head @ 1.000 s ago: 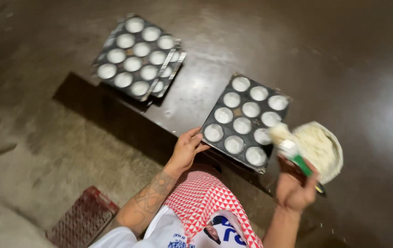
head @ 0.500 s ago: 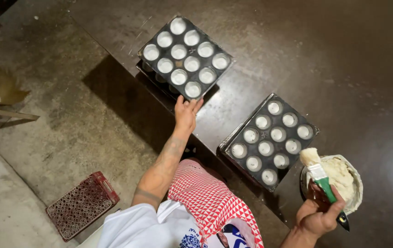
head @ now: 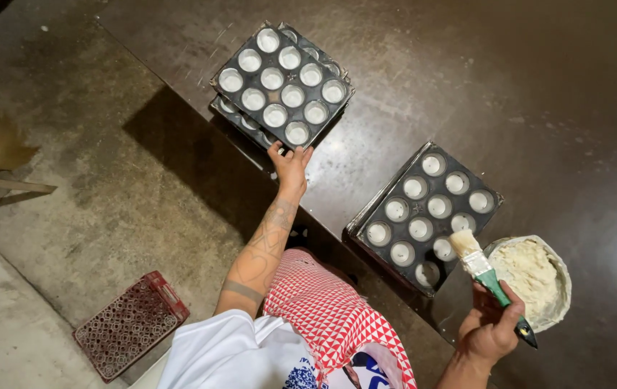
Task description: The person dips a brush into a bowl of grease, applies it to the cups of muffin tins, and stacks the coated muffin tins on the table.
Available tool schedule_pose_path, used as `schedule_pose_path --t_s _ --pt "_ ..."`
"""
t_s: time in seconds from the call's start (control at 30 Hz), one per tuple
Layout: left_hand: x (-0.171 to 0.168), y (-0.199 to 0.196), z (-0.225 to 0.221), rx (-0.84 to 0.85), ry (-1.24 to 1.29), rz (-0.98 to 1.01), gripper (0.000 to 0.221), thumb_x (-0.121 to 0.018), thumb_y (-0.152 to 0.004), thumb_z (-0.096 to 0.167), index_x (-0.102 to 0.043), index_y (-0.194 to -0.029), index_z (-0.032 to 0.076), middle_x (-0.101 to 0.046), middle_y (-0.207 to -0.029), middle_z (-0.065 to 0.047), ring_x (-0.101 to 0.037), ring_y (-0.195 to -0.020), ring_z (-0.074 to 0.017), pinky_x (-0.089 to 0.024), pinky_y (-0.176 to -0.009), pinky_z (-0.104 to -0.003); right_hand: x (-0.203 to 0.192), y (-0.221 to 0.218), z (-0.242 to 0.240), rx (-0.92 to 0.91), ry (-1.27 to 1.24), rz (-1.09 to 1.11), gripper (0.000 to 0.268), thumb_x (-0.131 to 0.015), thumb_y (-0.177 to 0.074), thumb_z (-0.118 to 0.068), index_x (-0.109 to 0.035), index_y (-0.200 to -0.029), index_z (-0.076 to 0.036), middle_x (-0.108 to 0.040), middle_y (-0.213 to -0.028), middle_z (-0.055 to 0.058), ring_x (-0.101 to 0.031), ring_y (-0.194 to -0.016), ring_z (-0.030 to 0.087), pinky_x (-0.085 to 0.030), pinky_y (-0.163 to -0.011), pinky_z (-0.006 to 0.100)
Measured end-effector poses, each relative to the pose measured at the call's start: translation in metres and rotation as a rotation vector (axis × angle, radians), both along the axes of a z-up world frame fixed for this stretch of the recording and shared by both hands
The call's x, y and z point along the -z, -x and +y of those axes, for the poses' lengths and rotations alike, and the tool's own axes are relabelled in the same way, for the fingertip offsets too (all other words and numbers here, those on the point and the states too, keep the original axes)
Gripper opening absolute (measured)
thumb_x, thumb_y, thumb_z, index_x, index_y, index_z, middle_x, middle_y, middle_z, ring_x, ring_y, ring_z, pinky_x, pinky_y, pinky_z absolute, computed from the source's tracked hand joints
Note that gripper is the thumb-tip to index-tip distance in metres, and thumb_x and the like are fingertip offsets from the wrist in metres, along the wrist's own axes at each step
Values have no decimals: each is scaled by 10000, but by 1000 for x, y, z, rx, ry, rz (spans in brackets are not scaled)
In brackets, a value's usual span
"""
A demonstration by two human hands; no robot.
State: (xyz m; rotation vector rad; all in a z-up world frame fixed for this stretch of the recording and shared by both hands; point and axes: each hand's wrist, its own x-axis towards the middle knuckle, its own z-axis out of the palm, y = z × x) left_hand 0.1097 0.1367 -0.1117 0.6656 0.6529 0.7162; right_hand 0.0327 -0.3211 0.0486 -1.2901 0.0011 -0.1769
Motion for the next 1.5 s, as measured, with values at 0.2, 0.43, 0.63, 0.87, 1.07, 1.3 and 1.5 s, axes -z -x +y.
schedule_pose_path --t_s 0.2,0.43,0.63,0.87,1.07,1.3,1.5 --pt "-39 28 2 155 -52 113 730 -584 -975 45 -78 -1496 116 -607 -1202 -244 -729 -915 -278 -619 -862 -398 -2 4 2 30 69 -1 539 -480 -1170 -490 -551 -1354 11 -592 -1346 203 -610 -1193 335 -493 -1106 505" --pt "3 63 49 104 -320 445 557 -646 -1029 152 -320 -1460 19 -670 -1013 -188 -680 -756 -236 -566 -623 -332 8 12 -5 72 56 89 605 -374 -1161 -525 -559 -1369 12 -642 -1178 259 -665 -1064 370 -561 -1006 523" --pt "23 46 72 129 -241 328 391 -591 -1000 74 -354 -1294 -28 -662 -1010 -215 -742 -766 -286 -624 -638 -363 12 20 2 -1 58 104 610 -393 -1132 -505 -518 -1378 39 -650 -1253 215 -679 -1096 340 -568 -931 491" --pt "0 106 20 199 -443 420 429 -653 -1080 152 -419 -1413 18 -604 -1123 -132 -625 -907 -167 -558 -771 -290 -13 45 -27 295 418 49 327 -553 -1117 -238 -649 -1202 63 -711 -978 151 -680 -829 221 -568 -766 336" --pt "-88 103 -106 980 -1007 233 993 -811 -898 174 -176 -1627 -53 -353 -1623 -295 -383 -1487 -375 -380 -1171 -435 -40 24 -99 406 837 325 242 -663 -1043 -219 -742 -1083 7 -680 -783 62 -575 -703 88 -472 -636 252" --pt "-132 60 -140 1261 -1135 363 1416 -934 -674 315 63 -1580 -120 -252 -1643 -327 -317 -1525 -344 -278 -1227 -373 9 -42 -131 254 942 392 221 -719 -975 -246 -758 -1050 -42 -707 -726 111 -606 -641 113 -498 -632 290" --pt "-131 54 -133 1352 -1155 407 1499 -961 -607 289 124 -1565 -102 -202 -1647 -320 -267 -1532 -336 -254 -1218 -364 52 -67 -135 175 1028 337 267 -703 -966 -327 -755 -1046 -77 -738 -871 199 -723 -825 353 -549 -746 387"
